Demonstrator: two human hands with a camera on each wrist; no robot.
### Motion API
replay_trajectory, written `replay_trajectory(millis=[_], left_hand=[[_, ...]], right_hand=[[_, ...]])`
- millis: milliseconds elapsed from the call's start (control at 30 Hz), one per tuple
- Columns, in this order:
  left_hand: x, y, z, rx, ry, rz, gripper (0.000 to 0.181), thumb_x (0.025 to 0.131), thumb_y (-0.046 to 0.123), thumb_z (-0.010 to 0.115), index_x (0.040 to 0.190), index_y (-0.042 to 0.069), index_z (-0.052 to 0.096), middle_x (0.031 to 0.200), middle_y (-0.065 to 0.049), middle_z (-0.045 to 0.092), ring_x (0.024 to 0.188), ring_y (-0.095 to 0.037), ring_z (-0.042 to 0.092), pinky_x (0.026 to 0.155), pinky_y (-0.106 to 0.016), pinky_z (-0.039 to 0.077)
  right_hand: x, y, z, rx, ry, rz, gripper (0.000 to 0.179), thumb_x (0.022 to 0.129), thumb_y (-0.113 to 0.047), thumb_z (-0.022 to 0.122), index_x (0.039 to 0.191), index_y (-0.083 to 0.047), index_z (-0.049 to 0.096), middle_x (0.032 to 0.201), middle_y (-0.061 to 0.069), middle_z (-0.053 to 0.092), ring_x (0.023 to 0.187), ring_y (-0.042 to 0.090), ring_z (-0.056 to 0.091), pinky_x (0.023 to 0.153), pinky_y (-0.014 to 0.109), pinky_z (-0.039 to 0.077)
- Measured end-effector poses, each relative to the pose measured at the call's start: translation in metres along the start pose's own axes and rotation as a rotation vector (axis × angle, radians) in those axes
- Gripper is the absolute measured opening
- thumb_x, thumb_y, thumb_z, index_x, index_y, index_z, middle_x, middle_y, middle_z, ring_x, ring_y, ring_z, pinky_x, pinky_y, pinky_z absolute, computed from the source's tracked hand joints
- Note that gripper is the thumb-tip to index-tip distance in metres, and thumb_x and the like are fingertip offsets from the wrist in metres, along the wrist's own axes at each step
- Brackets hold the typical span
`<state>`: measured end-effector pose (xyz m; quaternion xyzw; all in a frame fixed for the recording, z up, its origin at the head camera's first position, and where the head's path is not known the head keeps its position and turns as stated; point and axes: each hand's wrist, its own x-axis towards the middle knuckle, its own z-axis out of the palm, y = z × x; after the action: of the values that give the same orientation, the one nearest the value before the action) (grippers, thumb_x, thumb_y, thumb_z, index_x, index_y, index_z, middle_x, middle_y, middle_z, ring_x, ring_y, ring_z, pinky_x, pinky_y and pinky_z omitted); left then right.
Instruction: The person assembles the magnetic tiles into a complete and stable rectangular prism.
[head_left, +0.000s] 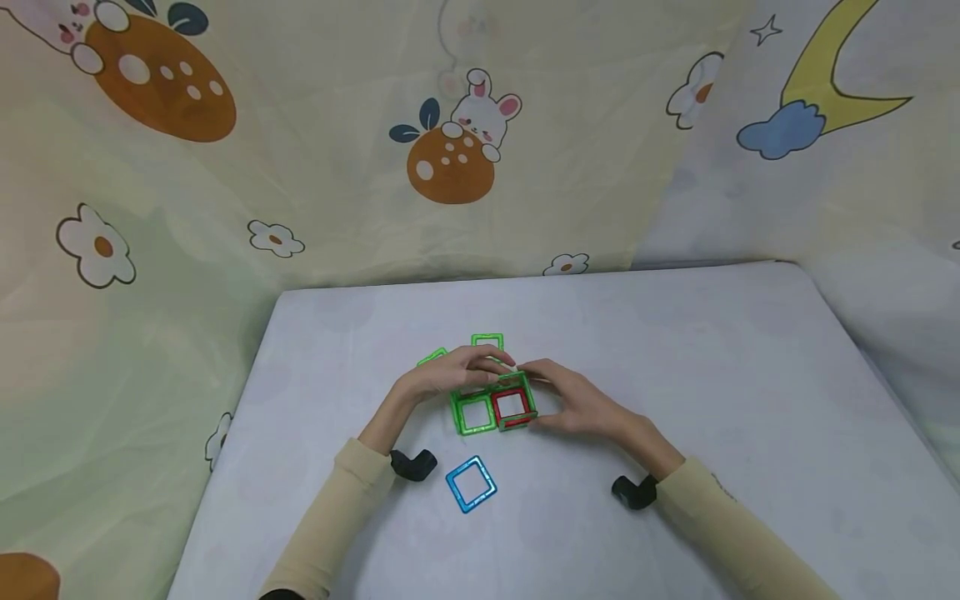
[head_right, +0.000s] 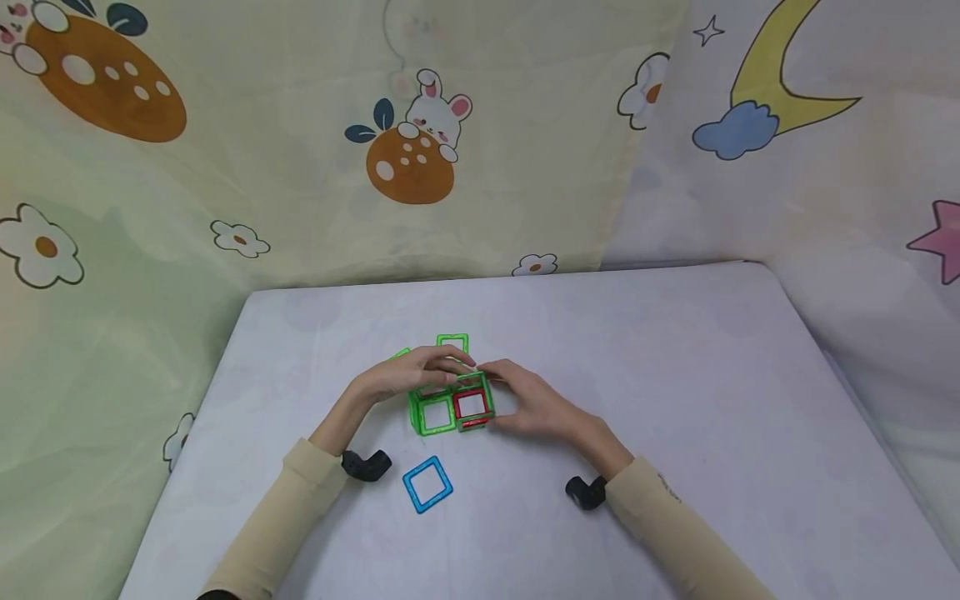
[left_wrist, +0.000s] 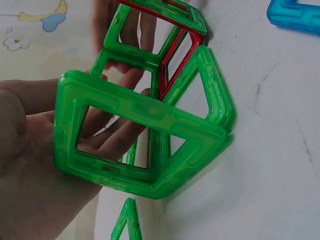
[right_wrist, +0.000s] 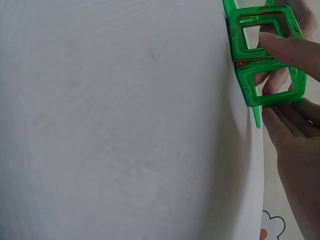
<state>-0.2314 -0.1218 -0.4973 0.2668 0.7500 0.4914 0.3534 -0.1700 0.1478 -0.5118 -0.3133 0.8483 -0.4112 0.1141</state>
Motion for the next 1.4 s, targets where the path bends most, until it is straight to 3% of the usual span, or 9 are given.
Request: replay_trajectory(millis=[233, 567, 667, 800, 967, 1067, 1167, 1400], left_hand=[[-0.004, 0.003, 0.004, 0.086, 0.069, 0.022, 0.038, 0.103, 0.02, 0.056, 0.139, 0.009, 0.06, 0.138, -0.007, 0.066, 0.13, -0.021, 0.06, 0.113, -0.044, 0.047], [-0.016, 0.007, 0.017, 0.155, 0.221, -0.002, 0.035, 0.105, 0.023, 0.058, 0.136, 0.01, 0.065, 0.131, -0.003, 0.069, 0.121, -0.019, 0.061, 0.108, -0.043, 0.051], [-0.022, 0.008, 0.021, 0.18, 0.294, -0.026, 0.036, 0.106, 0.027, 0.056, 0.137, 0.01, 0.065, 0.131, -0.003, 0.069, 0.122, -0.02, 0.062, 0.108, -0.043, 0.051], [-0.043, 0.019, 0.029, 0.248, 0.446, -0.078, 0.038, 0.106, 0.029, 0.057, 0.137, 0.007, 0.064, 0.132, -0.007, 0.069, 0.124, -0.024, 0.063, 0.106, -0.047, 0.053], [-0.08, 0.05, 0.053, 0.42, 0.581, -0.119, 0.042, 0.103, 0.025, 0.063, 0.136, -0.001, 0.062, 0.137, -0.016, 0.065, 0.133, -0.032, 0.058, 0.107, -0.052, 0.052], [-0.097, 0.062, 0.07, 0.491, 0.589, -0.128, 0.042, 0.099, 0.02, 0.069, 0.132, -0.005, 0.063, 0.134, -0.019, 0.065, 0.13, -0.035, 0.059, 0.104, -0.052, 0.054], [-0.108, 0.064, 0.087, 0.533, 0.57, -0.153, 0.042, 0.096, 0.018, 0.072, 0.129, -0.007, 0.064, 0.13, -0.02, 0.065, 0.124, -0.034, 0.06, 0.097, -0.049, 0.058], [-0.113, 0.051, 0.127, 0.573, 0.506, -0.232, 0.054, 0.091, 0.024, 0.079, 0.131, -0.009, 0.062, 0.126, -0.019, 0.061, 0.111, -0.025, 0.058, 0.09, -0.039, 0.059]], right_hand=[[-0.003, -0.001, 0.004, -0.007, 0.035, 0.026, 0.082, 0.079, -0.014, 0.09, 0.148, -0.006, 0.047, 0.148, 0.009, 0.055, 0.139, 0.03, 0.053, 0.116, 0.051, 0.043], [-0.006, -0.002, 0.01, 0.012, 0.056, 0.048, 0.081, 0.079, -0.015, 0.09, 0.148, -0.006, 0.047, 0.146, 0.008, 0.055, 0.137, 0.03, 0.055, 0.115, 0.054, 0.044], [-0.007, -0.001, 0.012, 0.016, 0.069, 0.045, 0.082, 0.078, -0.014, 0.09, 0.147, -0.006, 0.047, 0.145, 0.007, 0.055, 0.137, 0.03, 0.056, 0.115, 0.052, 0.045], [-0.007, -0.001, 0.013, 0.023, 0.069, 0.041, 0.082, 0.078, -0.013, 0.09, 0.147, -0.006, 0.047, 0.145, 0.008, 0.055, 0.136, 0.03, 0.057, 0.113, 0.049, 0.047], [-0.01, -0.001, 0.012, 0.038, 0.082, 0.035, 0.081, 0.077, -0.009, 0.09, 0.146, -0.005, 0.047, 0.144, 0.01, 0.055, 0.134, 0.031, 0.059, 0.111, 0.044, 0.049], [-0.011, -0.001, 0.011, 0.044, 0.086, 0.018, 0.081, 0.077, -0.006, 0.089, 0.145, -0.003, 0.047, 0.144, 0.012, 0.054, 0.134, 0.032, 0.059, 0.109, 0.041, 0.05], [-0.01, -0.002, 0.01, 0.035, 0.082, 0.001, 0.08, 0.077, -0.006, 0.089, 0.145, -0.004, 0.047, 0.144, 0.012, 0.054, 0.135, 0.031, 0.058, 0.11, 0.039, 0.05], [-0.007, -0.002, 0.012, 0.007, 0.084, -0.013, 0.08, 0.077, -0.009, 0.091, 0.144, -0.003, 0.048, 0.142, 0.011, 0.056, 0.135, 0.029, 0.058, 0.11, 0.038, 0.05]])
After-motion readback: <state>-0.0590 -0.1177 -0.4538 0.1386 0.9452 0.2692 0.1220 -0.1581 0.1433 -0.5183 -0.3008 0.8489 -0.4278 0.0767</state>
